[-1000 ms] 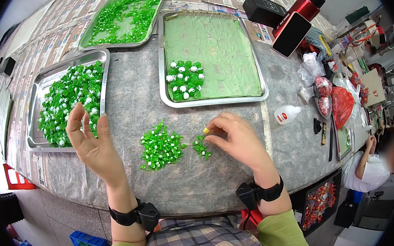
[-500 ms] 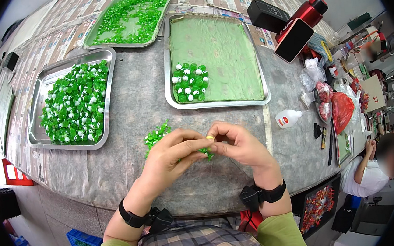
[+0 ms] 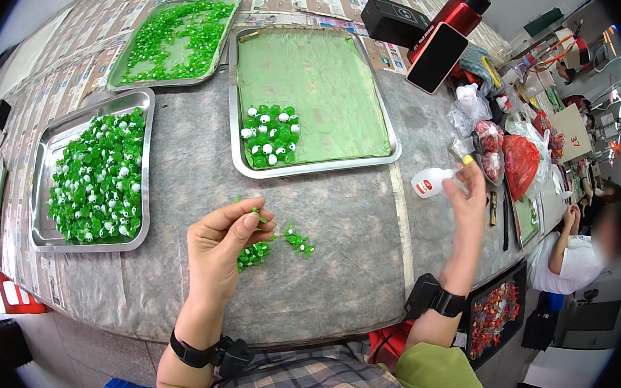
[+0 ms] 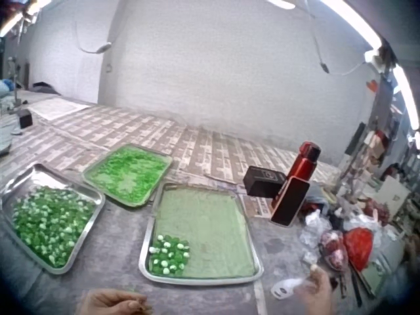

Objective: The person assembles small green and white plastic toy components by hand, applying glue from a small bottle to join them.

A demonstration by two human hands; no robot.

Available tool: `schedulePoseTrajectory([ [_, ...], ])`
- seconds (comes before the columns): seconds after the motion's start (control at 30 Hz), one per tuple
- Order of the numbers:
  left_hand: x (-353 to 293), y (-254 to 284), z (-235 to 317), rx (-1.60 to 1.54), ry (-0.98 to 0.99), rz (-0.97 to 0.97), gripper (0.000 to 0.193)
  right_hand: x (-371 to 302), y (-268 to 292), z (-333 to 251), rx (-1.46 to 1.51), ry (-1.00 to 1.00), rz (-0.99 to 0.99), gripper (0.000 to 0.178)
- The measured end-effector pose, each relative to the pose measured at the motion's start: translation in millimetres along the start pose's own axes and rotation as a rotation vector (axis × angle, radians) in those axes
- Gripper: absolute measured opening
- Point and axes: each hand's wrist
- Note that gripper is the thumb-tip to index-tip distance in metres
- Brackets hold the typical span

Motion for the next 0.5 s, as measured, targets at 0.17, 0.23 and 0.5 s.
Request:
schedulePoseTrajectory([
  [0.17,0,2,-1,-0.027,0.052,-0.049,0.020,4,-9,16,-0.112,-0.283,-0.368,0.046],
  [0.23,0,2,-2,-0.006,0.055,-0.063,0.022,3,-17,9,-0.202,-0.220,-0.357,0.043],
  [0.5,-2,4,-2,-0.297,0.166,-0.139,0.008,-21,-78,-102,0.497,0.055,-0.395,0.039],
])
Point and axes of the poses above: each hand's wrist, its own x-axis towards the middle knuckle, its own y-axis out of the back of the hand, z = x × y, and after that the axes turned 11 degrees about -z, right-handed
